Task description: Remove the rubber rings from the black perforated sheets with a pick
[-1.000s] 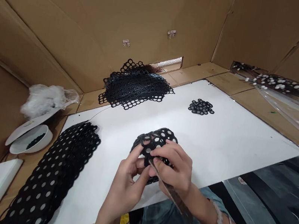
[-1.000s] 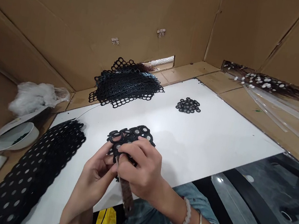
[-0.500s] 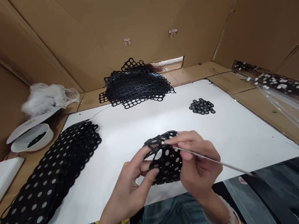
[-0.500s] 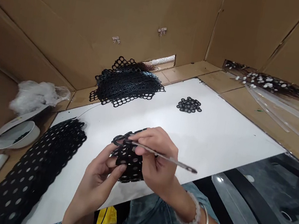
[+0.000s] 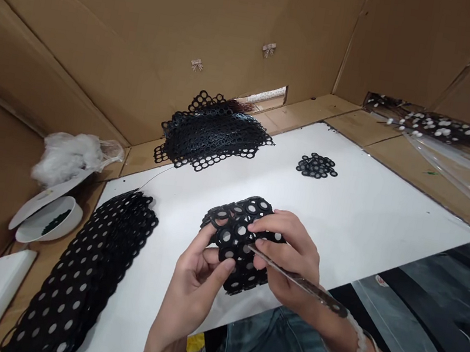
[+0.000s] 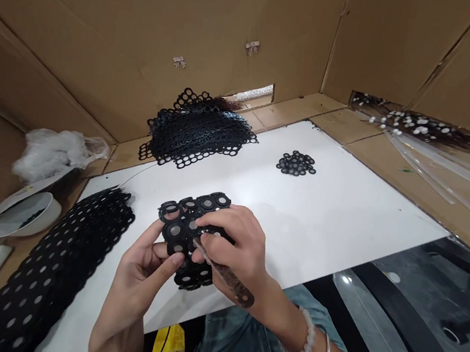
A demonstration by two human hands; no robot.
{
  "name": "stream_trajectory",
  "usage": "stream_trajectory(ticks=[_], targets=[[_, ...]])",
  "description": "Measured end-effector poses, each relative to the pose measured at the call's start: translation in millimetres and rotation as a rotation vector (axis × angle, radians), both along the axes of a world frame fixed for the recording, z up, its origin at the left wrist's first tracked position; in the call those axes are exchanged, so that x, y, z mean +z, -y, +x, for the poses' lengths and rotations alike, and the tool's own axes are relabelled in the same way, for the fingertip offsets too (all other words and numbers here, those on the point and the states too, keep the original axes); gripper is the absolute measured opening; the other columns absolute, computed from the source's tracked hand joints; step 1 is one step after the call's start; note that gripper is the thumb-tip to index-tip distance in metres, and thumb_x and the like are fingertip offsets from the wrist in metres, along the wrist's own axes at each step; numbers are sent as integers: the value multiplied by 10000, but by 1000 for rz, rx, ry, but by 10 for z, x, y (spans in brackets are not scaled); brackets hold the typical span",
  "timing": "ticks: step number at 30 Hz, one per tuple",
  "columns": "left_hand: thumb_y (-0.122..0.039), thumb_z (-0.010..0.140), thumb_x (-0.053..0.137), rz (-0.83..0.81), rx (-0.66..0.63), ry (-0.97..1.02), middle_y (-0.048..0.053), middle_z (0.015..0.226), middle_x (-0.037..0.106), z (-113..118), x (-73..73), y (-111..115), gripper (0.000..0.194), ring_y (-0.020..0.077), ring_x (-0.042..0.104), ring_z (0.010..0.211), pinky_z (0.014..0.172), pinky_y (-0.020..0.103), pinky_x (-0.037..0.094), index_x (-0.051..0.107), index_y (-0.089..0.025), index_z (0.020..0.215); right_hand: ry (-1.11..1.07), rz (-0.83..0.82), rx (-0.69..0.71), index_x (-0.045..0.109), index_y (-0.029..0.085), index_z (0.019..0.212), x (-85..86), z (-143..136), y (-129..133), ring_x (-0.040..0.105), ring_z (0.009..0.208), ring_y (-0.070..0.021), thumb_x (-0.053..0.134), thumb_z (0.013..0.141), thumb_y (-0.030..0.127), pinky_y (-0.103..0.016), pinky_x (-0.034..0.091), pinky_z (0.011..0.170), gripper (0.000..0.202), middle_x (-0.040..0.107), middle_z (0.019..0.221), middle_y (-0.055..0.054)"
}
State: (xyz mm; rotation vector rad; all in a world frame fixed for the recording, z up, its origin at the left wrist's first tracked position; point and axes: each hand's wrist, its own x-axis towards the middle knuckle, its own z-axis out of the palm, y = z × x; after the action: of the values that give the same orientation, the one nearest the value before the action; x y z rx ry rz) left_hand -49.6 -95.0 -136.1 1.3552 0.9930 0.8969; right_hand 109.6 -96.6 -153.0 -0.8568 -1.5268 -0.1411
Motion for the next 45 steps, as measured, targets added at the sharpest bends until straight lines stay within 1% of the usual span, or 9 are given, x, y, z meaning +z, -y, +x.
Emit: stream_trajectory(ticks=[6,11,16,23,29,33,37,42,45], targets=[[-184,896,552,262,-79,-138,-63,603,561,-6,-78,35,432,82,460,538,525,179,386,476,-262,1314,76,51,-127,496,209,672,-212,-94,-47,616,807,-185,541,835,108,-389,513,743,196,666,840,-40],[-221,918,513,209,-84,-173,-53,626,540,10,-98,-9,432,107,477,571,551,203,409,423,-238,1340,8,-104,34,524,210,710,-84,8,-28,674,852,-170,512,840,74,-424,488,920,189,733,897,-26],[-252,931,472,169,-112,-288,-23,686,556,24,-115,-80,389,139,480,624,558,228,392,421,-210,1314,-104,-173,13,563,220,711,35,123,-95,675,812,-177,509,811,54,-471,431,975,201,733,757,10],[-296,890,551,50,-96,-209,-36,593,474,-6,-81,-171,172,108,404,558,506,216,351,624,-150,833,-90,-176,102,566,226,754,11,27,-11,635,900,-202,520,845,100,-491,426,954,162,723,924,-30],[-245,825,673,-95,-156,116,25,803,683,-68,-30,-232,331,129,595,713,699,227,482,618,-191,1147,-87,-120,151,562,201,772,-28,-109,55,604,756,-181,522,850,93,-366,520,707,139,682,841,-68],[-182,812,690,-164,-209,189,38,807,717,-88,-11,-222,340,126,631,726,709,211,485,620,-180,1145,-69,-107,149,556,199,779,-19,-121,31,620,752,-180,518,856,98,-336,511,653,132,670,849,-69],[-233,878,615,-142,-259,184,3,716,673,-43,22,-190,299,111,584,671,687,211,469,598,-197,1174,-34,-76,45,550,209,775,-80,-153,3,599,764,-176,503,839,76,-325,495,629,155,642,870,-55],[-242,826,676,-69,-271,112,-69,544,456,-7,23,-150,376,80,369,508,504,189,350,596,-185,1189,77,97,-131,481,205,676,-232,-216,-32,536,792,-183,507,804,42,-343,464,645,209,610,856,-34],[-262,805,696,-56,-279,27,-70,536,398,-9,6,-143,407,83,290,503,466,210,263,599,-158,1187,115,37,-155,480,213,672,-240,-209,-8,523,814,-189,520,808,55,-344,480,655,212,633,902,-38]])
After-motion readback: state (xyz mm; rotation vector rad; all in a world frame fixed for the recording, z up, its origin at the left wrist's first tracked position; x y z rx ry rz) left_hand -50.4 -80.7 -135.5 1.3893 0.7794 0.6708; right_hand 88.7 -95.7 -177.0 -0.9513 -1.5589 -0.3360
